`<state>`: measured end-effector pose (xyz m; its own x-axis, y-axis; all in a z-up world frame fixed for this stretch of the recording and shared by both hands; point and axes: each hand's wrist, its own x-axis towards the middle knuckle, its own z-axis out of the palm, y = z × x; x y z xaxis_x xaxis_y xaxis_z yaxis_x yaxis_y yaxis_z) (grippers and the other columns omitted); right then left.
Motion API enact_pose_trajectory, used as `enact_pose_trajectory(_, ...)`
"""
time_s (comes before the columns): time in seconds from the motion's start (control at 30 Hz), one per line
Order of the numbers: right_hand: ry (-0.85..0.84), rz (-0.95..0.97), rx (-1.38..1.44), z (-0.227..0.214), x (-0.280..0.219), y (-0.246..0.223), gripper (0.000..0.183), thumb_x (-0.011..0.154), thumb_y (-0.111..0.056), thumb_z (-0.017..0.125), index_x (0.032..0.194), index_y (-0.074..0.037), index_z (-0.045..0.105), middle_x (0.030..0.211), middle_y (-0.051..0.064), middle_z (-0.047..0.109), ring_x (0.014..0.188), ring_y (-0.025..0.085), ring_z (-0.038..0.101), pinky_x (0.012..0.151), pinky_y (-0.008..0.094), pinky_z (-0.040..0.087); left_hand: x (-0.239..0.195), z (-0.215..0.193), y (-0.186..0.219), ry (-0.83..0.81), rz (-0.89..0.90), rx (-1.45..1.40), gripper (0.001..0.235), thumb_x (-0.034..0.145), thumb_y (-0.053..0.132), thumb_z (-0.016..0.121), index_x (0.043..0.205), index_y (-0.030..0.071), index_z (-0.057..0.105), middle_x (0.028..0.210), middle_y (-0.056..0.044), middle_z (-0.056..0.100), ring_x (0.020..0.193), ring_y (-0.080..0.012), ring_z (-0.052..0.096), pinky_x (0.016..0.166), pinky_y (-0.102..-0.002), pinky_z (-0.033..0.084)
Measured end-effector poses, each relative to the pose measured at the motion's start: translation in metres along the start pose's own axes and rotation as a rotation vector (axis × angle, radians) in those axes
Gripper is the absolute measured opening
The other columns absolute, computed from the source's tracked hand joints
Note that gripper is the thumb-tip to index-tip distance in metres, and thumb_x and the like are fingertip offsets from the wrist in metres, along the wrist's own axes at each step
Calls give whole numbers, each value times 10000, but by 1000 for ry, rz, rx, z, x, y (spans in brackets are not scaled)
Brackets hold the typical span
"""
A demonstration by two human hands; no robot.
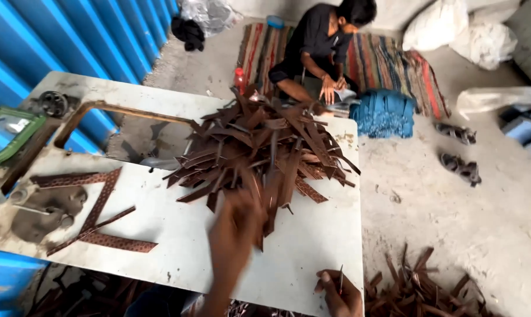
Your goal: Trim and cut leather straps into desired shapes using a small utility blade on a workbench.
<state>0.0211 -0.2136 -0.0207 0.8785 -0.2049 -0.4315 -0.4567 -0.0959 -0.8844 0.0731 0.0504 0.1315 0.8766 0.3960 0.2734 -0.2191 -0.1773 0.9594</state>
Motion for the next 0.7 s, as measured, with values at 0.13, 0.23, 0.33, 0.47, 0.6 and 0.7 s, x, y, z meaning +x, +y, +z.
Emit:
enact_pose_trajectory(0.13,-4,39,105,0,-9,-12,270,950,-194,673,1058,44,745,736,129,723,414,95,346,410,281,254,-92,23,-90,44,-438,-317,187,937,87,691,1092,-6,641,961,-138,711,815,-161,715,730,-274,604)
enact_pose_trajectory(0.23,-118,56,202,2,-24,-29,352,950,-248,607,1073,36,772,735,73,819,352,103,353,371,282,243,-143,43,-150,17,-533,-663,271,884,-16,702,1116,-86,582,1071,-220,669,934,-255,752,904,-390,647)
enact_pose_trajectory(0.33,-280,123,250,4,-28,-32,424,989,-324,599,1118,39,776,423,12,377,320,101,304,349,261,200,-147,39,-110,-110,-770,-597,347,895,-10,695,1221,-74,593,1072,-200,690,953,-283,778,889,-407,671)
enact_pose_trajectory(0.47,-106,35,357,-12,-18,-13,339,928,-141,695,1129,132,678,435,36,406,314,152,333,338,323,244,-116,21,-60,-484,-773,-407,547,944,52,599,1481,66,499,1197,-113,686,1027,-225,757,904,-407,671)
enact_pose_trajectory(0.6,186,77,584,-26,-33,-12,324,878,-157,643,1152,13,671,720,95,776,326,117,330,343,306,261,-77,25,-49,-998,-710,244,495,1036,138,489,1525,134,412,1264,-123,700,1066,-278,727,898,-499,543)
enact_pose_trajectory(0.7,476,92,337,-63,3,73,296,887,-9,722,1181,-6,688,918,153,755,465,133,462,452,273,362,-97,39,-70,-744,-305,657,377,1041,182,557,1411,110,554,1239,-132,683,1137,-343,676,975,-494,532)
